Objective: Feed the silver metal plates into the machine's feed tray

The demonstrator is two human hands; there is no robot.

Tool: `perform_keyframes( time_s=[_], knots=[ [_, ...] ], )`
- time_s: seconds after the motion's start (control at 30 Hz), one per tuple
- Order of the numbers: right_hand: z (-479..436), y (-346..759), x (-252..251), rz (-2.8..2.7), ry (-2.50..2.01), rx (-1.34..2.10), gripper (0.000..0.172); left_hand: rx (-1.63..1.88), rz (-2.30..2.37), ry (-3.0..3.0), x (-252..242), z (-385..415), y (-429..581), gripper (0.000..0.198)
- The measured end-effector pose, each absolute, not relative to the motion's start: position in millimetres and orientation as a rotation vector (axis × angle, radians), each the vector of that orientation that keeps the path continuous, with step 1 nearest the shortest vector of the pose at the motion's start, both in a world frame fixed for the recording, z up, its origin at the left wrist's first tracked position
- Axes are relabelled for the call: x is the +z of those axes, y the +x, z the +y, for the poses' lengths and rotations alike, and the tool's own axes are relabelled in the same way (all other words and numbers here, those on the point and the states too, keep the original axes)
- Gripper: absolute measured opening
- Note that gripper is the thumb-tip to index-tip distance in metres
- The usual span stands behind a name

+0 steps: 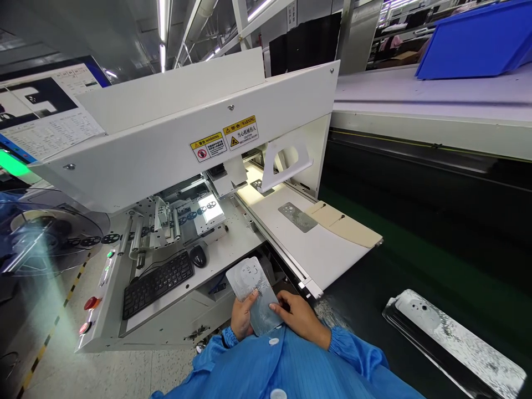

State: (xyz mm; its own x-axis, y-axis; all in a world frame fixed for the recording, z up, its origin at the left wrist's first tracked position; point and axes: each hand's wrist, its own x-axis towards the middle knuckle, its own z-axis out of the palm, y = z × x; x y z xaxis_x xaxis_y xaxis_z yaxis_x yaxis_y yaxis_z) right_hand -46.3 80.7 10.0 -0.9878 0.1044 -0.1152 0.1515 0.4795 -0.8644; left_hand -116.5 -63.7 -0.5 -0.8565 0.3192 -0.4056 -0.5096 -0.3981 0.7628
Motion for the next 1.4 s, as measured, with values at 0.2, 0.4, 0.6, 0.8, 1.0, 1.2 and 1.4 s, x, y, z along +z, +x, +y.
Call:
perform_keyframes(
  time_s=[0.2,0.4,0.6,0.8,1.0,1.2,1.4],
  knots=[
    [81,-49,-1,2.583,0.261,-1.723,0.041,2.272,1.319,-0.269,2,-63,-115,0.058],
    [95,-53,-2,2.614,0.299,-1.824,0.042,2.260,1.251,-0.317,5,-65,-117,0.049],
    [100,-53,-1,3.025,0.405,-1.458,0.043,2.212,1.244,-0.370,2,-67,-119,0.043],
    [90,-48,-3,3.283,-0.027,-1.130,0.049,2.217,1.247,-0.266,2,-67,-119,0.049],
    [89,-50,-11,3.256,-0.127,-1.082,0.060,2.237,1.261,-0.146,-7,-67,-122,0.060],
    [88,-51,-14,3.251,-0.108,-1.131,0.056,2.236,1.247,-0.135,-7,-67,-122,0.066],
    [87,-48,-11,3.208,-0.041,-1.126,0.055,2.229,1.247,-0.166,0,-66,-121,0.070]
  ],
)
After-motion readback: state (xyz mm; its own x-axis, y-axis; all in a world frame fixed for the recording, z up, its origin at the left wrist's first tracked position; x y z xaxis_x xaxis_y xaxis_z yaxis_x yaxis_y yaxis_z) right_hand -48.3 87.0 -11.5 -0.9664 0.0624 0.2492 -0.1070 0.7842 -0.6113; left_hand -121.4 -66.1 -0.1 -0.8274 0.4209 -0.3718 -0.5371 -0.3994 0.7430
